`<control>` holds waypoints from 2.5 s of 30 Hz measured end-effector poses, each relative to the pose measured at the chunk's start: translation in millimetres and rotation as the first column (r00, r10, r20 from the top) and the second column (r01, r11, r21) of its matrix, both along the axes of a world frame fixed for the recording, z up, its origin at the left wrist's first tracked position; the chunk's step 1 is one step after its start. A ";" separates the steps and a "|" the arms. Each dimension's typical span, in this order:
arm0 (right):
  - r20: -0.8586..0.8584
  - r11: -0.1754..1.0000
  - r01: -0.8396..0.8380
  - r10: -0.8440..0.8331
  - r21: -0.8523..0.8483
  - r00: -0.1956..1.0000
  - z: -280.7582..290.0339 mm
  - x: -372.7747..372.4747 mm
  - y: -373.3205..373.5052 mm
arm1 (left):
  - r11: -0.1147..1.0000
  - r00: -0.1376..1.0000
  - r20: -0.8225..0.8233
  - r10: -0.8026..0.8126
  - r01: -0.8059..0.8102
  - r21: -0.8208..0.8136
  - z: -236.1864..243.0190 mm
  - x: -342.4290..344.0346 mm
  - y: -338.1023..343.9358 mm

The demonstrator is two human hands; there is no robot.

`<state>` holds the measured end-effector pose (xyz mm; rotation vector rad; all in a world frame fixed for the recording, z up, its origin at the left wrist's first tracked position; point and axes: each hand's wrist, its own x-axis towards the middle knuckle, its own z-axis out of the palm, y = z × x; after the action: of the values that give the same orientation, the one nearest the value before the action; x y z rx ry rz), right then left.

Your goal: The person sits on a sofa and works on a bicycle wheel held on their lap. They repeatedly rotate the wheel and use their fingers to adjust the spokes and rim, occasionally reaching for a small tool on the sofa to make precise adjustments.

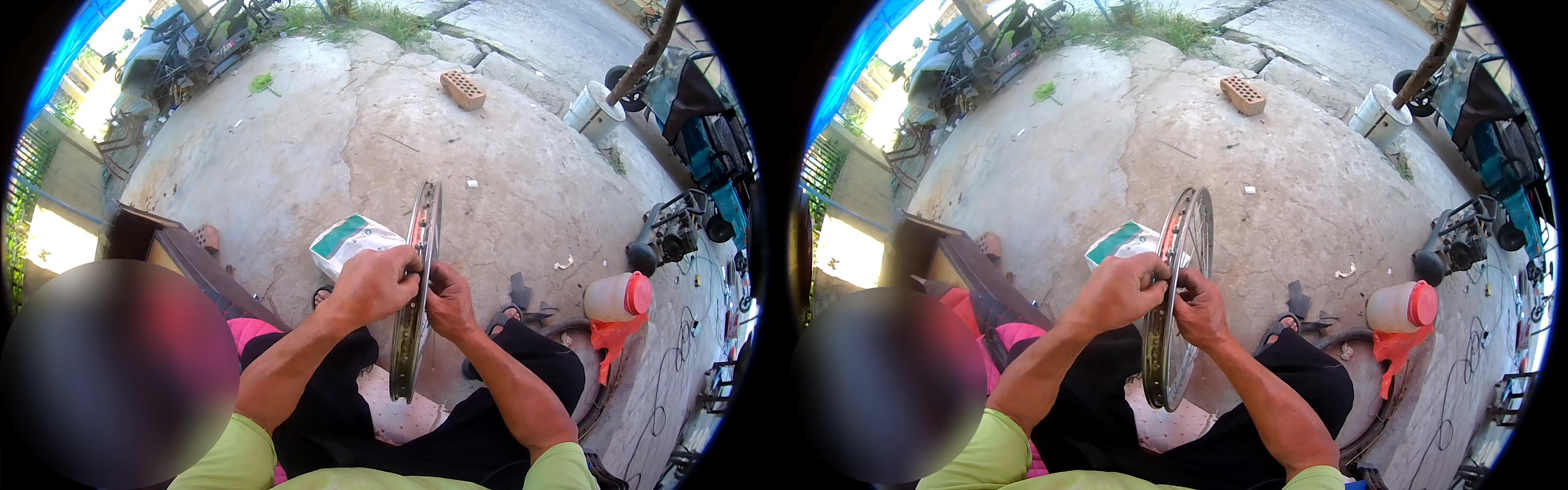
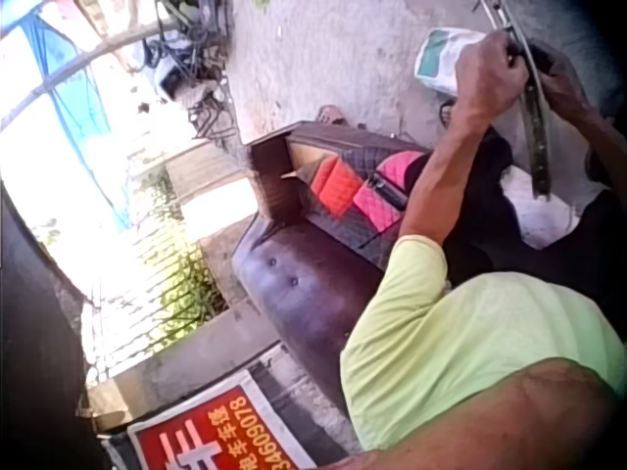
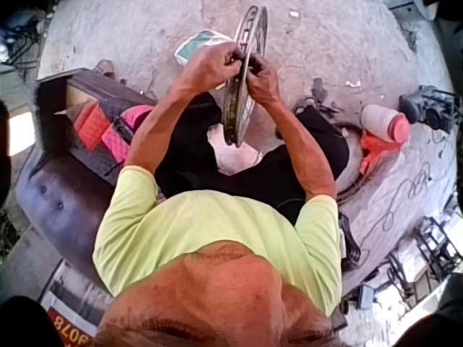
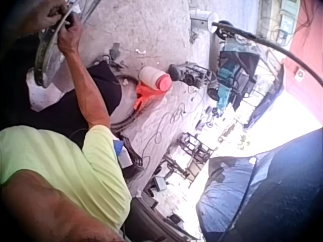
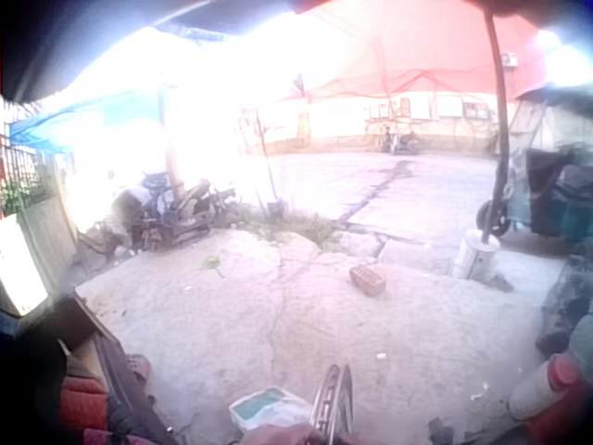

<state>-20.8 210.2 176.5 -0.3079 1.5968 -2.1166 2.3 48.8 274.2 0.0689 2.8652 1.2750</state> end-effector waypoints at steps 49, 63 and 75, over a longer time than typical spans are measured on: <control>-0.042 0.999 -0.040 0.040 -0.010 0.998 -1.7 -4.8 2.0 | 0.998 0.997 -0.046 -0.059 0.060 0.011 -3.6 -2.4 -2.7; -0.005 0.998 -0.064 0.064 -0.024 0.998 5.4 -4.2 1.9 | 0.993 0.999 -0.043 -0.020 0.025 0.118 -3.7 -1.3 -3.4; -0.040 0.991 -0.049 0.054 0.127 0.998 7.2 -3.1 3.5 | -0.050 0.888 0.448 -0.098 -0.454 0.889 6.4 -18.6 -23.7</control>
<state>-23.9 213.7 183.7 -0.3509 1.7199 -1.9729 -16.3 25.1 280.6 -0.5460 0.9328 2.7172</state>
